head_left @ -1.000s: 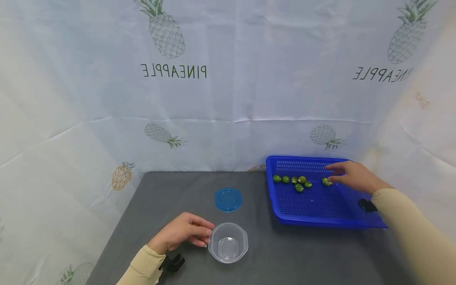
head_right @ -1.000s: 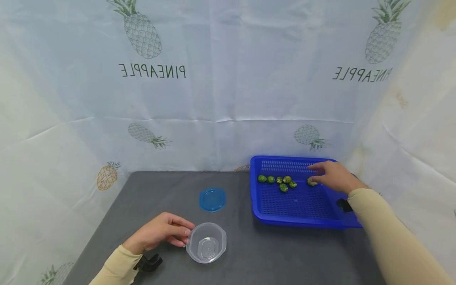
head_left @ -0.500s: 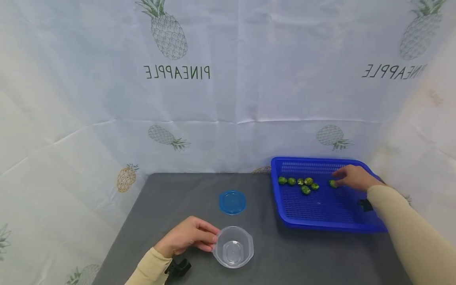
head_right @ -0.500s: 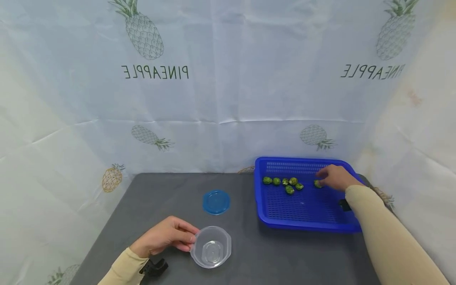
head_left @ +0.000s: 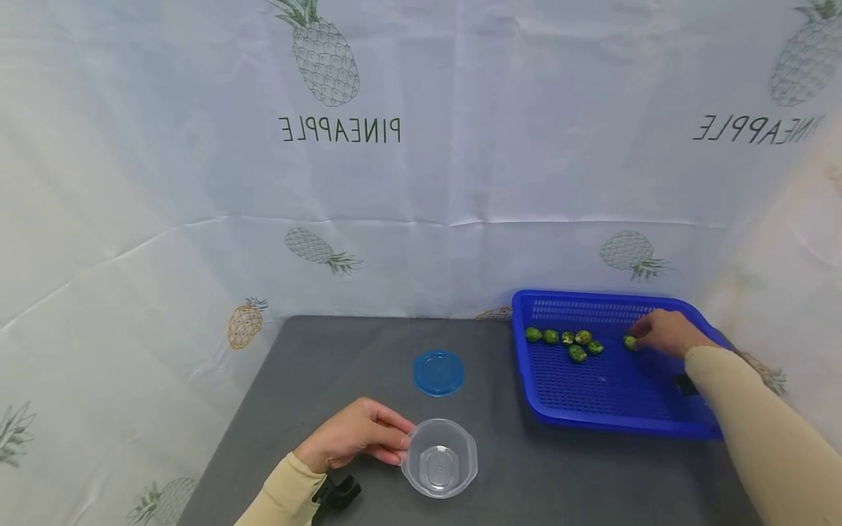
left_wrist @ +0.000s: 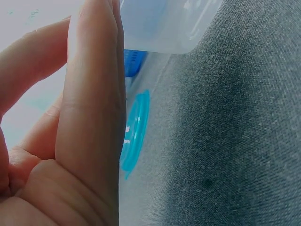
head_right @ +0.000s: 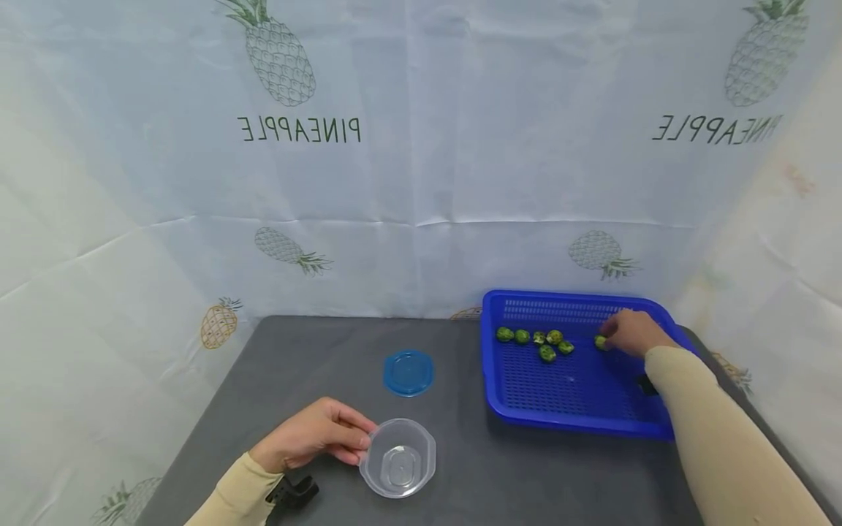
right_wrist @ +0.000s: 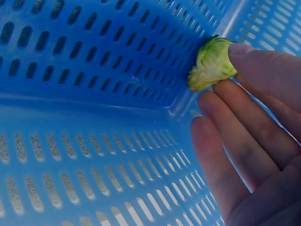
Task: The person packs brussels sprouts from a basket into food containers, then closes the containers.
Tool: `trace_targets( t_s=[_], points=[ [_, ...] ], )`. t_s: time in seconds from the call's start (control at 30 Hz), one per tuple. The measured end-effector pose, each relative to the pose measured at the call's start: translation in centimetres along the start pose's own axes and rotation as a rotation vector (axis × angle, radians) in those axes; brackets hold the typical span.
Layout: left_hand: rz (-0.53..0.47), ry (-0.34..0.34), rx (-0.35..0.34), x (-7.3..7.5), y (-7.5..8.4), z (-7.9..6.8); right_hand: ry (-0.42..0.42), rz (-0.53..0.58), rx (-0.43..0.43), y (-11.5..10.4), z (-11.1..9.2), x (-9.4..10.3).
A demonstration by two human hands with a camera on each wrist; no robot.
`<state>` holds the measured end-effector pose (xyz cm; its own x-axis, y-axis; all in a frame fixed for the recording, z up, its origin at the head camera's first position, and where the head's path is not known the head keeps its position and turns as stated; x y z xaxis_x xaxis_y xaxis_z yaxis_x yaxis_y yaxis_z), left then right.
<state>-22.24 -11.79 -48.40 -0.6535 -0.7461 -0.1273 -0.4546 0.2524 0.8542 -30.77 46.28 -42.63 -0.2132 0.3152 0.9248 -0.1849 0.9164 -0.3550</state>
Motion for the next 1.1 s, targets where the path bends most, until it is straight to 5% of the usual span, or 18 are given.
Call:
trace_targets(
  t_s=[0.47, 1.1],
  points=[
    [-0.017, -0.024, -0.005, -0.4, 0.4, 0.6, 0.038, 0.019, -0.058, 0.7, -0.8, 1.0],
    [-0.044, -0.027, -0.006, 0.0, -0.5, 0.3, 0.080, 0.040, 0.007, -0.6, -0.6, 0.0]
  ],
)
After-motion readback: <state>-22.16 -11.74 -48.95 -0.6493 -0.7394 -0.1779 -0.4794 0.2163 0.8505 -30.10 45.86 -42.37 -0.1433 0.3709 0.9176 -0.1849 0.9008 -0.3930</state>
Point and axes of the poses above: each hand's wrist, its own z-axis towards the middle knuckle, its own x-axis out of the back of the hand, y = z × x, the point moved 4 cm from there along z, towards the middle knuckle, and after that the axes turned 12 degrees about x, right-handed, at the moved point
